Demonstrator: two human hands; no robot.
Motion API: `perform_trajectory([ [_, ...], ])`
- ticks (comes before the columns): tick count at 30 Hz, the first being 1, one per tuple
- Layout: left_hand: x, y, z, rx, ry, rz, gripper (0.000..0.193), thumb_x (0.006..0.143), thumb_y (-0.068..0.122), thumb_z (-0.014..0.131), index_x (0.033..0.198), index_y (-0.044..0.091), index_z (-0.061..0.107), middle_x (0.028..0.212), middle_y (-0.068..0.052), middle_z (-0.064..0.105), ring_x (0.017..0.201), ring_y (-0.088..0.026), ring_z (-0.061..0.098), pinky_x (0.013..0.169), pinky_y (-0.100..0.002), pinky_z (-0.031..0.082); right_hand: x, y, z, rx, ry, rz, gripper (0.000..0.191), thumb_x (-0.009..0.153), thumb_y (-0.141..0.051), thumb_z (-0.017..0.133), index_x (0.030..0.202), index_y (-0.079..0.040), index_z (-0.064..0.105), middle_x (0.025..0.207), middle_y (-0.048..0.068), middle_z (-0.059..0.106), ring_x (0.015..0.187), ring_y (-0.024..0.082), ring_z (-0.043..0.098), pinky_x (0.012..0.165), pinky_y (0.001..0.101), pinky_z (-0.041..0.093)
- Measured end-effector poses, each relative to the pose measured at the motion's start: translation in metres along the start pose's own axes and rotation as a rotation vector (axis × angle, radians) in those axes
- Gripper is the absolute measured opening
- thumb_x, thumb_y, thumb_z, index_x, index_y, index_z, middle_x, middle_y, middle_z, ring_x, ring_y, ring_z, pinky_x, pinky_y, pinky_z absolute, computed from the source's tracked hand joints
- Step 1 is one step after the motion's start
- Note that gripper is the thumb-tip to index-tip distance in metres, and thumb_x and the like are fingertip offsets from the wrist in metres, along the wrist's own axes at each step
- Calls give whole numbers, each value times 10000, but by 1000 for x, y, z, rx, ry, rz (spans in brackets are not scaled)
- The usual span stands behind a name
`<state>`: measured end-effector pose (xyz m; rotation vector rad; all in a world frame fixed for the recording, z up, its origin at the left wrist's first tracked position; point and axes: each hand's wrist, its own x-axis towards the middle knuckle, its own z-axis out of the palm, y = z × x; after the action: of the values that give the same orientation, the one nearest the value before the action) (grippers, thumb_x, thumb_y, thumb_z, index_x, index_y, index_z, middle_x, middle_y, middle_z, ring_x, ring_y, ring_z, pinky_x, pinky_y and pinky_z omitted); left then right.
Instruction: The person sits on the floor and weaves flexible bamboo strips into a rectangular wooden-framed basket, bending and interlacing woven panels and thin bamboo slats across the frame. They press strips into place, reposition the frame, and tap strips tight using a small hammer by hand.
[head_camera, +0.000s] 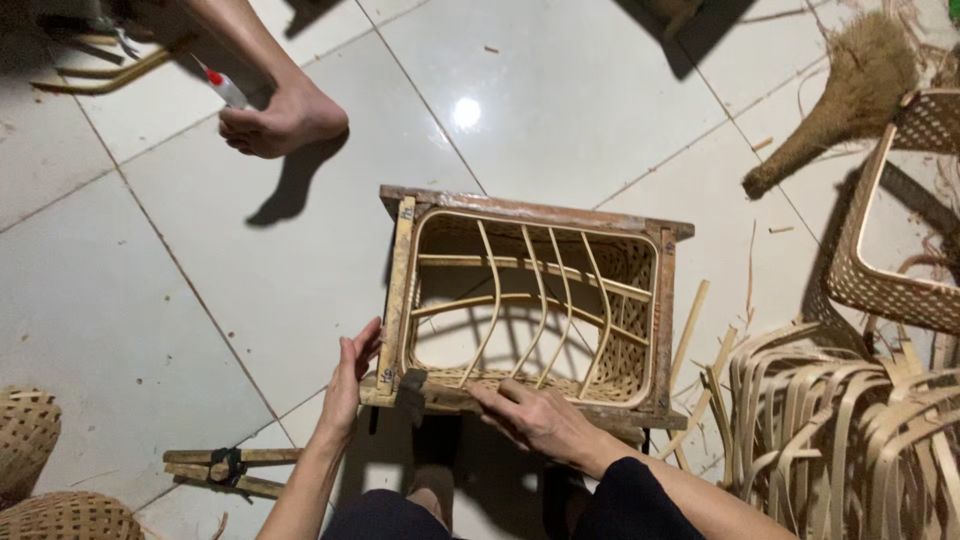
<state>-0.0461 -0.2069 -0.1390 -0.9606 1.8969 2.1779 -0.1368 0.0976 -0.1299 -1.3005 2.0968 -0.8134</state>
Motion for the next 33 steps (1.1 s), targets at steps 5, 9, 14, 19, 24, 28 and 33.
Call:
perform_trajectory([
  [5, 4, -13, -4, -20, 2, 9, 812, 1015, 629, 127, 1529, 98, 465, 1518, -127, 546, 1441, -266, 469, 1203, -380, 308, 35, 3, -1, -79, 33, -6, 507, 1071, -268, 568, 1558, -284, 426, 1009, 123, 664, 625, 173, 612, 472, 296, 584],
  [9, 11, -26, -4, -29, 17, -8, 588, 1013, 359, 448, 1544, 121, 530, 1438, -147, 644, 1167, -466, 532, 958, -477, 466, 54, 2, -13, -106, 28, -23, 503, 1070, -241, 541, 1562, -203, 444, 984, 145, 669, 575, 204, 625, 437, 299, 587],
  [14, 11, -29, 0, 257, 80, 148, 713, 839, 213, 750, 1509, 150, 514, 1384, -97, 676, 1272, -199, 637, 1015, -334, 505, 77, 13, -45, 25, 281, -13, 416, 1135, -264, 494, 1536, -152, 496, 897, 95, 664, 664, 188, 665, 564, 296, 595],
  [19, 9, -18, 3, 240, 64, 116, 741, 831, 324, 792, 1503, 169, 519, 1393, -95, 675, 1308, -202, 622, 1061, -330, 483, 87, 22, -66, -144, 215, 39, 508, 1060, -306, 506, 1538, -145, 443, 910, 145, 650, 539, 213, 624, 472, 336, 580],
  [24, 10, -10, 3, 371, 103, 131, 719, 847, 335, 778, 1502, 181, 524, 1423, -88, 660, 1326, -203, 602, 1082, -341, 447, 112, 43, -91, -215, 192, -4, 528, 1058, -316, 507, 1559, -182, 408, 939, 147, 651, 533, 205, 610, 471, 323, 600],
  [28, 10, -20, 4, 345, 94, 124, 720, 848, 335, 770, 1502, 180, 512, 1440, -83, 634, 1326, -190, 599, 1091, -330, 452, 143, 62, -102, -201, 235, 91, 524, 1082, -300, 464, 1586, -191, 370, 942, 147, 653, 597, 217, 620, 511, 337, 585],
  [33, 13, -24, 1, 319, 99, 210, 706, 859, 319, 775, 1494, 137, 523, 1434, -110, 647, 1336, -202, 592, 1103, -349, 436, 127, 73, -124, -272, 368, 90, 513, 1080, -320, 502, 1563, -178, 406, 988, 162, 666, 694, 240, 656, 595, 383, 624],
])
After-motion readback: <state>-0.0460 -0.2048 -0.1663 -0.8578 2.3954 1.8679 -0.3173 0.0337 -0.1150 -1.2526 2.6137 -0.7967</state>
